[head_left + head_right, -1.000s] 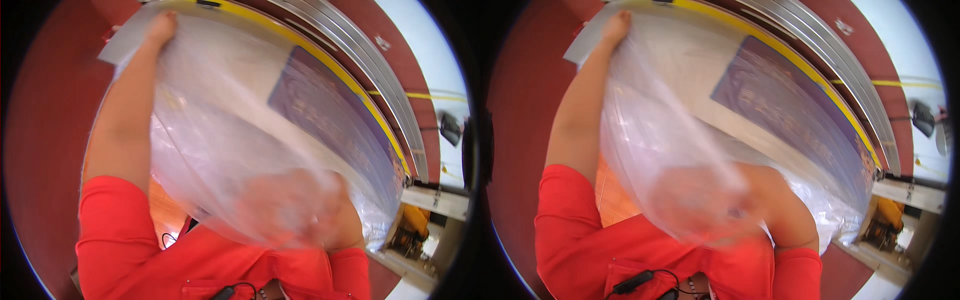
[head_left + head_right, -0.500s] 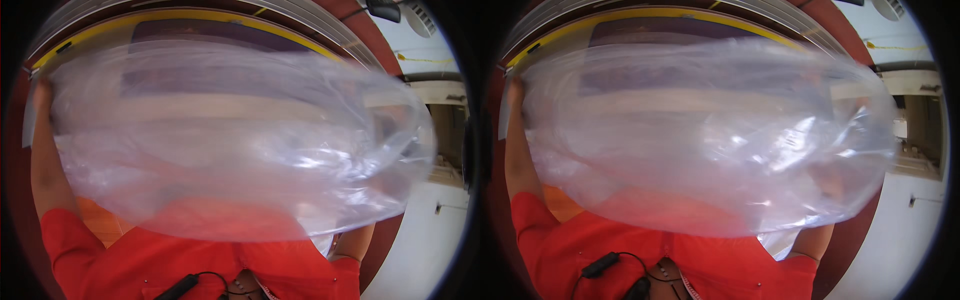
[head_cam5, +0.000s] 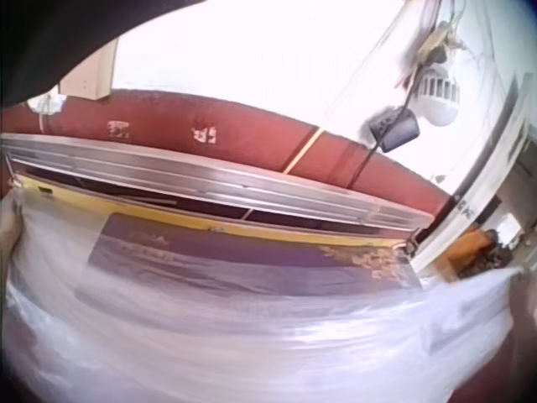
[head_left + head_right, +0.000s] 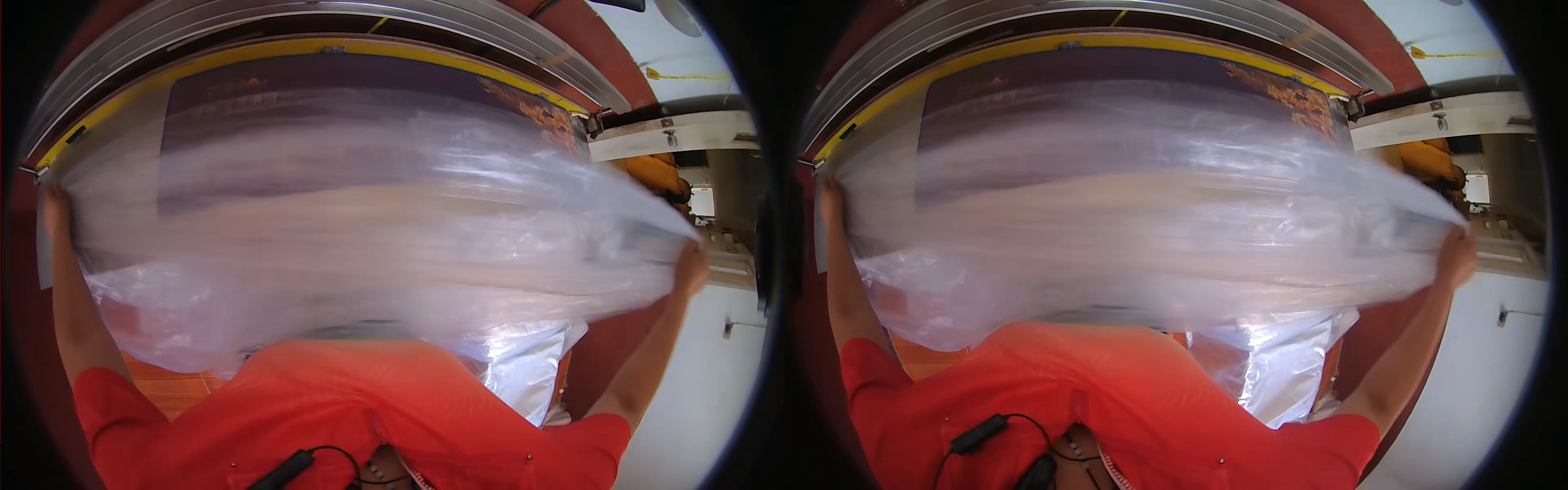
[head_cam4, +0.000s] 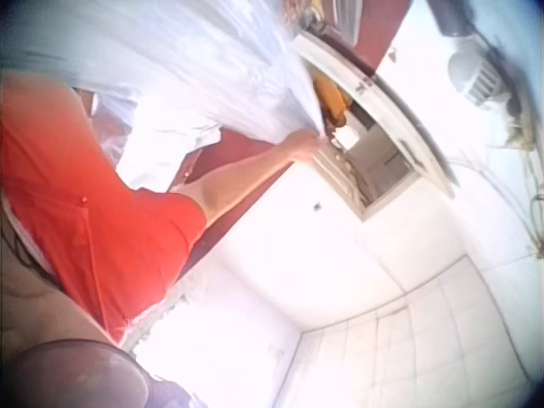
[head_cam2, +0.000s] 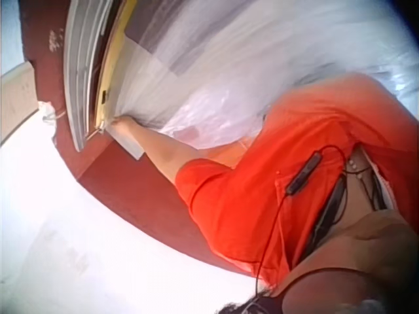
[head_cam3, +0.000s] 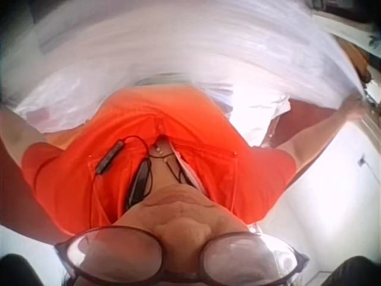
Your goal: The person wraps a large rectangular framed artwork in a clear plastic sheet. They smooth the plastic over the surface and fold the edges to secure the wrapping.
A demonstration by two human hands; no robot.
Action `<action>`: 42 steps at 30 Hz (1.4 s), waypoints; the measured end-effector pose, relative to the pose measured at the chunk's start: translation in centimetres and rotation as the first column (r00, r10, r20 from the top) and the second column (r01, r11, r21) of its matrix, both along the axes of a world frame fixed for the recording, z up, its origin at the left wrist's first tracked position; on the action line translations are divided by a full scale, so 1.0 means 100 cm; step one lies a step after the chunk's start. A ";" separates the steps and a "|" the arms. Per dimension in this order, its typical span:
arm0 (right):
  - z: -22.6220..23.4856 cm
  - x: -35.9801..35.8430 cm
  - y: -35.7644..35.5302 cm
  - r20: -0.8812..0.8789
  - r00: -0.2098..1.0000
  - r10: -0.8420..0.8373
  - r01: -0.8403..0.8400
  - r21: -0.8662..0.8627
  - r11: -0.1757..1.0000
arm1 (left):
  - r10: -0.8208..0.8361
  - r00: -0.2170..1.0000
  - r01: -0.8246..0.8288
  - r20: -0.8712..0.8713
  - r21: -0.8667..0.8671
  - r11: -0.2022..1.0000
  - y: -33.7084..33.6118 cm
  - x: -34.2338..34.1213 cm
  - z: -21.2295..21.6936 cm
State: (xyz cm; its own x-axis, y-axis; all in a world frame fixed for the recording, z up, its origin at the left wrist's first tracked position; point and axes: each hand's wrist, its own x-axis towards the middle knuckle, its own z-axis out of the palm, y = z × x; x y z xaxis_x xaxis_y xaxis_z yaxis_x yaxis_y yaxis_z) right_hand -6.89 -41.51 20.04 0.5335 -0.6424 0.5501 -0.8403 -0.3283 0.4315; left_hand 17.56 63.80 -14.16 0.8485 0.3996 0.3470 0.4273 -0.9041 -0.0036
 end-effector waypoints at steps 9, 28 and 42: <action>-0.179 0.038 0.050 -0.512 0.741 0.434 -0.114 0.541 0.833 | 0.047 0.995 -0.042 0.087 -0.056 0.998 0.002 -0.005 -0.006; -0.232 0.121 0.205 0.204 0.296 0.933 -0.852 0.499 0.161 | 0.067 0.986 0.028 0.155 -0.538 0.842 0.032 -0.072 0.024; -0.230 0.182 0.180 0.597 0.036 0.802 -0.989 0.137 -0.057 | 0.146 0.893 0.401 0.427 -0.899 0.177 0.010 -0.173 0.133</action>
State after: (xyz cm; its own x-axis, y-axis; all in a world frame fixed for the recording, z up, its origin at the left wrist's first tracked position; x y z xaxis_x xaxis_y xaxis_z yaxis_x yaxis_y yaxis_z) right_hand 11.32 -23.47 -2.92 0.7336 0.1370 0.6656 0.3561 -0.9117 -0.2049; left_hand 0.27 64.83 -0.84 0.8460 0.5318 0.0374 0.0196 -0.1010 0.9947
